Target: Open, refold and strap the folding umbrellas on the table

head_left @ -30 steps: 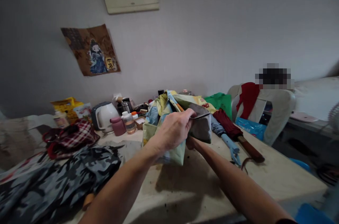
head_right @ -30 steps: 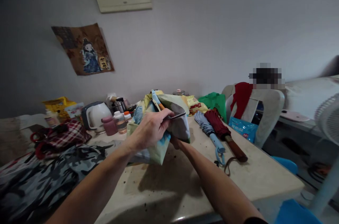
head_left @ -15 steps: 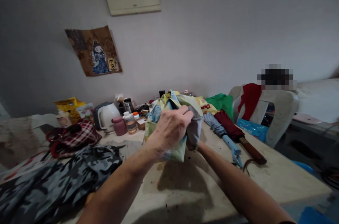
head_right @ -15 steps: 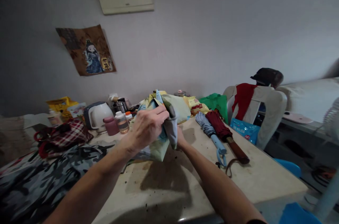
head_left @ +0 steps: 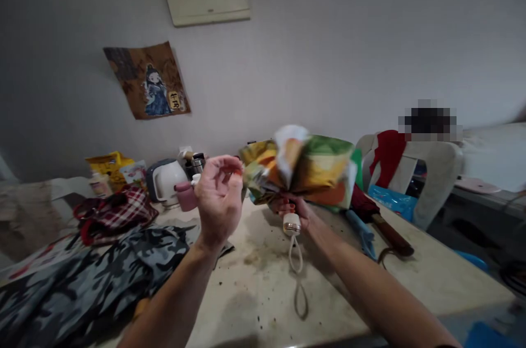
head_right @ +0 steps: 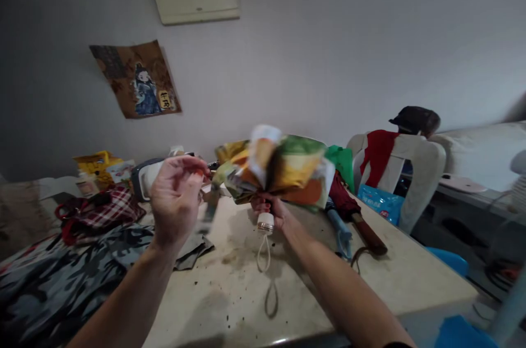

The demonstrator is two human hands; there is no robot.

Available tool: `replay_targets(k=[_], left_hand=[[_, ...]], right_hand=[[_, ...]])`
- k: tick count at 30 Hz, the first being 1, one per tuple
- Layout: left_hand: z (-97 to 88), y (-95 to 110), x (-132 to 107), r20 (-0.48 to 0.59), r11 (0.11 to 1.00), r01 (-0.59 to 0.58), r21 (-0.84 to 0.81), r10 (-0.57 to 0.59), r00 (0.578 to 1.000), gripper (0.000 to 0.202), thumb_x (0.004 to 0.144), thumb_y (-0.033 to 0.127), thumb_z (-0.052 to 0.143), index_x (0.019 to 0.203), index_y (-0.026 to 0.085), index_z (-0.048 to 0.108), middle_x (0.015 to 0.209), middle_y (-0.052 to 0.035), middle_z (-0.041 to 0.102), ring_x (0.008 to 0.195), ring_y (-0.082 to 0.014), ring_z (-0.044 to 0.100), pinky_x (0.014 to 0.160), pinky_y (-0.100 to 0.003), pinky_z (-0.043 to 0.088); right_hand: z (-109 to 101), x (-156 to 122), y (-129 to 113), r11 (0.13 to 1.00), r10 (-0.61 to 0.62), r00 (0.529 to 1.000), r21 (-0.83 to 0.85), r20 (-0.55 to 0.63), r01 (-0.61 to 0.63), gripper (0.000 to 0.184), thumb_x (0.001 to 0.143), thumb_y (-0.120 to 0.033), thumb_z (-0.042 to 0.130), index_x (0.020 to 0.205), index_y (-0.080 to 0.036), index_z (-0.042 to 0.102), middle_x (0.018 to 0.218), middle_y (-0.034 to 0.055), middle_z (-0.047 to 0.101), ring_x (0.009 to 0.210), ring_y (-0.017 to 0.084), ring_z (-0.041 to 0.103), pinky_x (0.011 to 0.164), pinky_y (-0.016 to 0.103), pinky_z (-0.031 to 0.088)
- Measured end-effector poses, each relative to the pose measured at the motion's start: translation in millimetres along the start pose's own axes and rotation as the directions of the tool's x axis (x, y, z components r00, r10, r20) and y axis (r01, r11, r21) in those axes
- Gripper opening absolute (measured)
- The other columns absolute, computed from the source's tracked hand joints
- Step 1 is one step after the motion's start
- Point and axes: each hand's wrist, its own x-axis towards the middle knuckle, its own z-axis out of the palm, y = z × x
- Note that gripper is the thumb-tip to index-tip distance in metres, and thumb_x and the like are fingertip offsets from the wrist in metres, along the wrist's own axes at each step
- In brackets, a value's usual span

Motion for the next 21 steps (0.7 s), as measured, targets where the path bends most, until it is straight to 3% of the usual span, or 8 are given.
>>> replay_targets(k=[2, 4, 5, 7, 9, 11, 16, 21], left_hand=[[-5.0, -6.0, -16.3, 0.098, 0.989, 0.146, -0.006, -0.144, 0.985, 0.008, 0.079, 0.015, 0.059, 0.087, 0.016, 0.06, 0.078, -0.0009, 0.062, 0.069, -0.0097, 0.058, 0.065, -0.021, 0.049], [-8.2, -16.1, -37.6, 0.306, 0.919, 0.392, 0.042, -0.385, 0.871, 0.007, 0.078, 0.02, 0.061, 0.083, 0.015, 0.061, 0.073, -0.0004, 0.061, 0.063, -0.0097, 0.056, 0.06, -0.022, 0.046], [-9.1, -23.4, -49.4, 0.429, 0.843, 0.528, 0.107, -0.518, 0.74, 0.009, 0.077, 0.023, 0.063, 0.081, 0.015, 0.062, 0.069, -0.0002, 0.06, 0.059, -0.0096, 0.054, 0.056, -0.022, 0.043], [-9.8, -41.6, -72.8, 0.634, 0.628, 0.726, 0.281, -0.69, 0.351, 0.02, 0.074, 0.031, 0.07, 0.076, 0.013, 0.063, 0.065, -0.0018, 0.061, 0.055, -0.01, 0.054, 0.054, -0.023, 0.039], [-8.1, -61.0, -90.7, 0.66, 0.434, 0.85, 0.298, -0.737, 0.145, 0.038, 0.069, 0.044, 0.077, 0.084, 0.012, 0.065, 0.075, -0.0055, 0.066, 0.061, -0.0108, 0.057, 0.056, -0.023, 0.039], [-3.3, -77.5, -98.6, 0.639, 0.276, 0.949, 0.152, -0.76, 0.119, 0.053, 0.062, 0.054, 0.082, 0.091, 0.013, 0.066, 0.084, -0.0069, 0.067, 0.069, -0.0121, 0.06, 0.062, -0.024, 0.042], [16.3, -103.8, -88.7, 0.7, 0.12, 0.959, -0.255, -0.661, 0.269, 0.053, 0.059, 0.051, 0.086, 0.092, 0.013, 0.068, 0.087, -0.0081, 0.069, 0.079, -0.0182, 0.063, 0.076, -0.032, 0.047], [20.1, -127.0, -95.1, 0.709, 0.043, 0.956, -0.291, -0.661, 0.246, 0.041, 0.054, 0.043, 0.088, 0.063, 0.015, 0.059, 0.056, 0.0017, 0.057, 0.057, -0.0139, 0.057, 0.069, -0.031, 0.048]], right_hand=[[1.3, -0.3, -1.7, 0.998, 0.015, 0.999, 0.066, 0.028, -0.017, 0.028, 0.086, -0.016, 0.062, 0.066, -0.016, 0.041, 0.054, -0.0094, 0.039, 0.041, 0.001, 0.032, 0.039, 0.006, 0.032], [1.3, -0.6, -3.0, 0.994, 0.029, 0.998, 0.106, 0.056, -0.035, 0.031, 0.082, -0.015, 0.065, 0.065, -0.017, 0.038, 0.052, -0.0101, 0.037, 0.04, 0.001, 0.031, 0.038, 0.005, 0.033], [1.1, -0.8, -3.5, 0.992, 0.033, 0.997, 0.12, 0.068, -0.041, 0.033, 0.08, -0.015, 0.066, 0.065, -0.018, 0.038, 0.051, -0.0104, 0.037, 0.039, 0.001, 0.031, 0.037, 0.005, 0.033], [0.6, -1.5, -4.0, 0.989, 0.038, 0.995, 0.137, 0.091, -0.05, 0.033, 0.078, -0.016, 0.068, 0.066, -0.018, 0.037, 0.05, -0.0108, 0.037, 0.038, 0.001, 0.03, 0.037, 0.005, 0.032], [1.1, -2.8, -3.7, 0.988, 0.048, 0.993, 0.14, 0.112, -0.063, 0.033, 0.077, -0.017, 0.069, 0.066, -0.018, 0.038, 0.05, -0.0109, 0.039, 0.037, 0.0, 0.028, 0.037, 0.005, 0.032], [2.9, -4.2, -2.1, 0.988, 0.071, 0.989, 0.128, 0.133, -0.088, 0.035, 0.078, -0.02, 0.069, 0.064, -0.018, 0.037, 0.049, -0.0108, 0.038, 0.036, 0.0, 0.024, 0.036, 0.006, 0.032], [9.0, -5.9, 9.3, 0.982, 0.176, 0.968, 0.033, 0.178, -0.184, 0.042, 0.075, -0.029, 0.071, 0.058, -0.018, 0.035, 0.042, -0.0113, 0.03, 0.035, 0.0, 0.017, 0.033, 0.007, 0.027], [8.2, -4.4, 29.3, 0.972, 0.225, 0.961, -0.106, 0.161, -0.21, 0.04, 0.068, -0.04, 0.073, 0.059, -0.018, 0.042, 0.046, -0.008, 0.037, 0.033, 0.002, 0.022, 0.029, 0.012, 0.02]])
